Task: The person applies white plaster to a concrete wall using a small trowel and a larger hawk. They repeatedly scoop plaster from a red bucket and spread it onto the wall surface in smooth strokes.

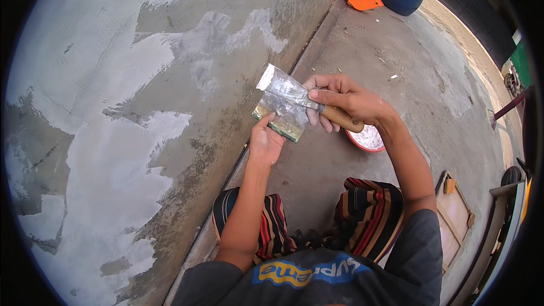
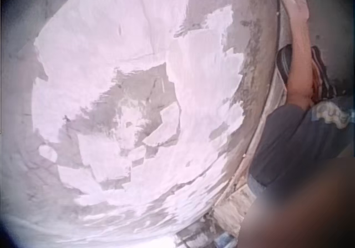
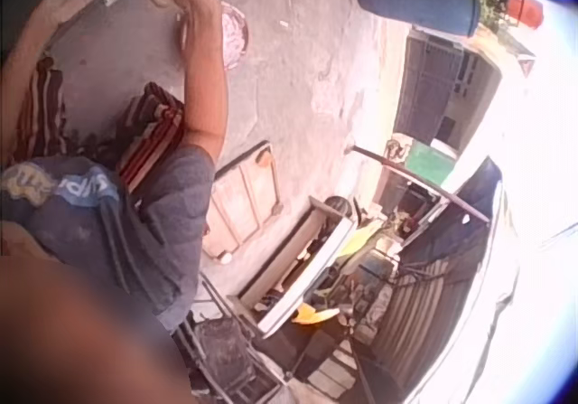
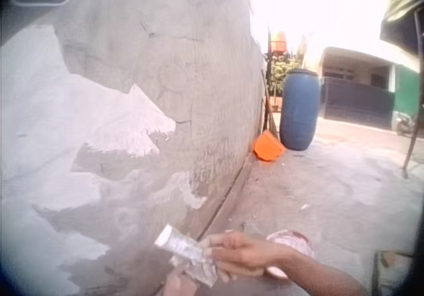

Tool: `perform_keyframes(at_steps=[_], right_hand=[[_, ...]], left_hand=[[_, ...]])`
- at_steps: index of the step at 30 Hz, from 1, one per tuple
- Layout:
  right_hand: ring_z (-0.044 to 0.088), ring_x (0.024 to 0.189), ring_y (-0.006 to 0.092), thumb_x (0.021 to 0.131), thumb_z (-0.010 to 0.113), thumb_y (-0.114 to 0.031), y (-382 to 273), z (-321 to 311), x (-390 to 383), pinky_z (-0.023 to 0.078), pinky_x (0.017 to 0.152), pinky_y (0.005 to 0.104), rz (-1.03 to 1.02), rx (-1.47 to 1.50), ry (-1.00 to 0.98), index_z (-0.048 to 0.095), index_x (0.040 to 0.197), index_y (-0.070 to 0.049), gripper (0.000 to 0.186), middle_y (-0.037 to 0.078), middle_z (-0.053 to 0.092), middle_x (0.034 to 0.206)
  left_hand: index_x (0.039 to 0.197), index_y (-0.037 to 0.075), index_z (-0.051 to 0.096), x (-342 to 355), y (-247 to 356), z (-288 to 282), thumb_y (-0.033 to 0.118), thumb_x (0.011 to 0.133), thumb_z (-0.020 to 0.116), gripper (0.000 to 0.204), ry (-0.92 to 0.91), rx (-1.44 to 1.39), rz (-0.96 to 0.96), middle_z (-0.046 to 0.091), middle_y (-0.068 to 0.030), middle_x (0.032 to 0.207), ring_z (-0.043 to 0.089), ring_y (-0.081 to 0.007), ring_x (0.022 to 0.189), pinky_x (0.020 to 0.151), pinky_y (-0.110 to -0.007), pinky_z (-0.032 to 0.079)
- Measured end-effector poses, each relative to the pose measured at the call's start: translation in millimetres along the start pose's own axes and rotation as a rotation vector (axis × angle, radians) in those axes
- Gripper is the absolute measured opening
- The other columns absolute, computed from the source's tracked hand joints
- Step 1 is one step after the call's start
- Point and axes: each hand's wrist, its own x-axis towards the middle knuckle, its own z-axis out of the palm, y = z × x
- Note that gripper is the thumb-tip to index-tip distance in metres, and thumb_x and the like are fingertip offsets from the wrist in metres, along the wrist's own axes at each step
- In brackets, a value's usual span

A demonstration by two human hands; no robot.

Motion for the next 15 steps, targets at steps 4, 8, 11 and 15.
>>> perform_keyframes(at_steps=[4,8,11,15], right_hand=[[0.057,0.052,0.0094,0.1,0.05,-0.025,28,-33,-53,0.045,0.047,0.0216,0.118,0.043,0.185,0.059,0.103,-0.004,0.023,0.005,0.064,0.074],[0.057,0.053,0.0089,0.101,0.05,-0.025,79,-46,-74,0.046,0.046,0.022,0.166,-0.025,0.248,0.059,0.103,-0.004,0.023,0.005,0.064,0.074],[0.057,0.055,0.0085,0.101,0.05,-0.026,92,-40,-72,0.047,0.049,0.0226,0.209,-0.021,0.251,0.06,0.103,-0.004,0.024,0.004,0.064,0.074],[0.057,0.056,0.0084,0.101,0.05,-0.026,93,-39,-71,0.048,0.051,0.0231,0.205,-0.076,0.239,0.061,0.104,-0.004,0.025,0.003,0.063,0.074]], left_hand=[[0.13,-0.002,0.042,4,1,0,0.01,0.095,0.049,0.038,-0.024,-0.023,0.126,0.055,-0.0156,0.127,0.054,-0.0274,0.12,0.103,-0.046,0.044],[0.132,0.0,0.041,12,-5,9,0.009,0.096,0.051,0.039,-0.097,0.021,0.136,0.054,-0.0141,0.129,0.053,-0.0271,0.121,0.103,-0.046,0.044],[0.135,0.003,0.039,8,-11,14,0.008,0.096,0.05,0.04,-0.126,0.079,0.181,0.053,-0.0125,0.131,0.053,-0.0264,0.121,0.103,-0.046,0.044],[0.136,0.006,0.038,7,-18,16,0.008,0.097,0.05,0.041,-0.157,0.118,0.248,0.051,-0.0112,0.132,0.052,-0.0252,0.122,0.102,-0.047,0.045]])
